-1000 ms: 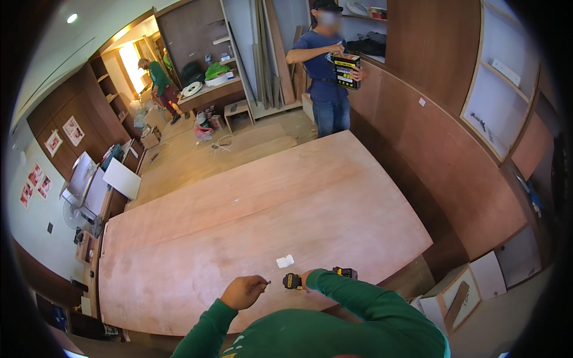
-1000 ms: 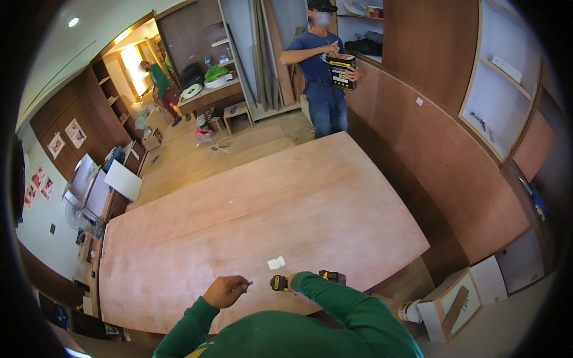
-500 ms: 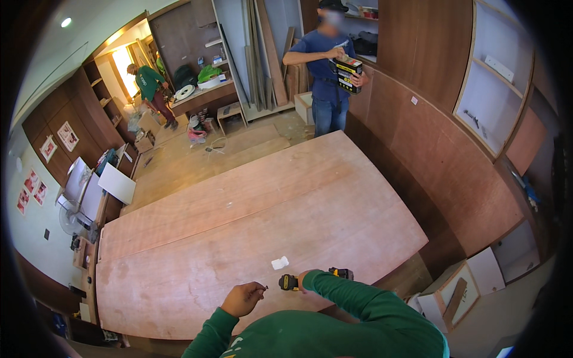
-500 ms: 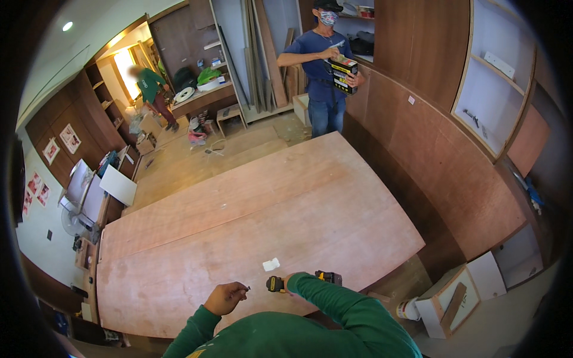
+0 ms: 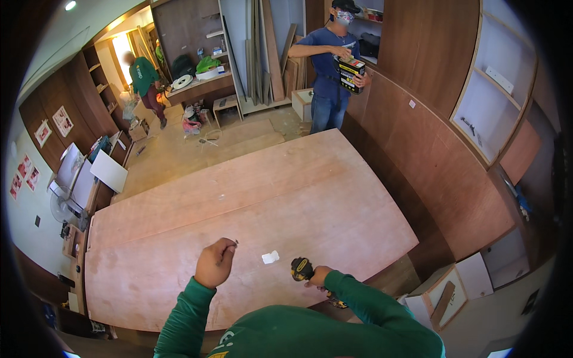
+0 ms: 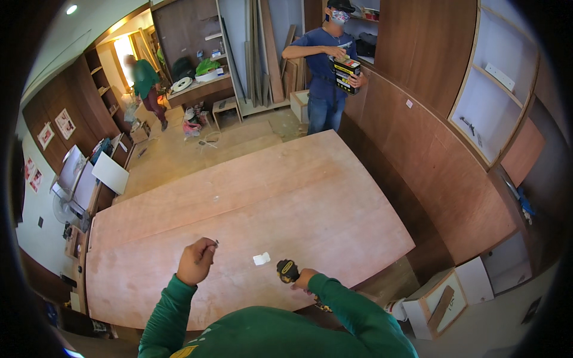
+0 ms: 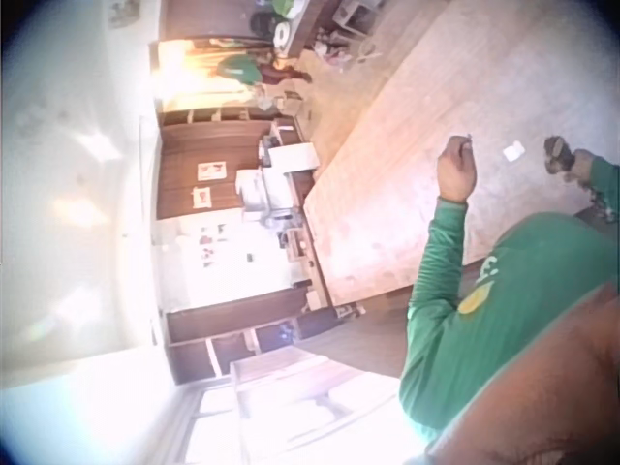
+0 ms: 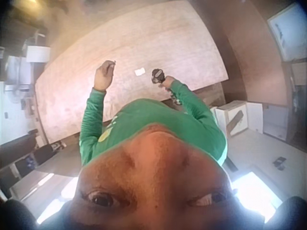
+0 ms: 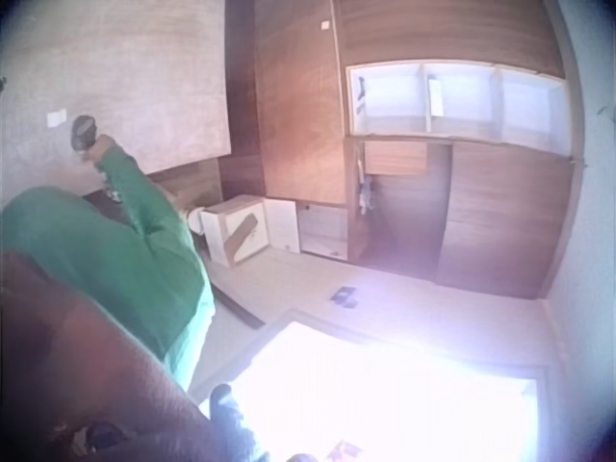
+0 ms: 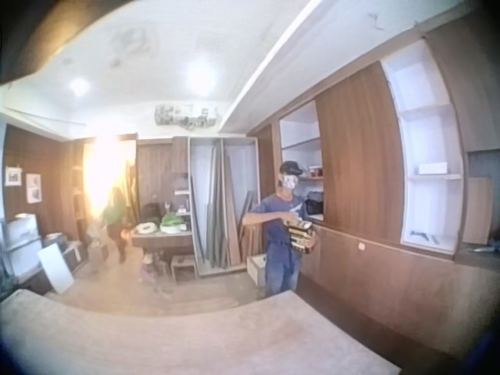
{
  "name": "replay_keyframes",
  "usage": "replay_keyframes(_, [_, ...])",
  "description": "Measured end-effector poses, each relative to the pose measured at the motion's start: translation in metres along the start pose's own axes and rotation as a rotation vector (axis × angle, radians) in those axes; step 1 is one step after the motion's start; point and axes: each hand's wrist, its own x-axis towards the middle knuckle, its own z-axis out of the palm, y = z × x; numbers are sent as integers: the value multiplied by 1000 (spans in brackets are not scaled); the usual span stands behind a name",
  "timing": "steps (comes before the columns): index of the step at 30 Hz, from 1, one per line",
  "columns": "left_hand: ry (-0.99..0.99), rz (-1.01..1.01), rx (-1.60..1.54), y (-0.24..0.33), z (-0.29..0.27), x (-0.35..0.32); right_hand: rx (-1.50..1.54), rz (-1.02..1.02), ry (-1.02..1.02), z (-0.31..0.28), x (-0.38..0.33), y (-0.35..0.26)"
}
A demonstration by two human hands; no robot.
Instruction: The person drills several holes into a large sheet of plywood using a power drill and then helps another person move and position the plywood sheet.
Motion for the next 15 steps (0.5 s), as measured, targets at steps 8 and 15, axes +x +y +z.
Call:
replay_keyframes(8, [-203, -340, -333, -56, 15, 21, 779, -578, 217, -33, -103, -40])
replay_keyframes(15, [-455, -382, -875, -50, 20, 47, 632, -1081, 452, -61, -180, -98])
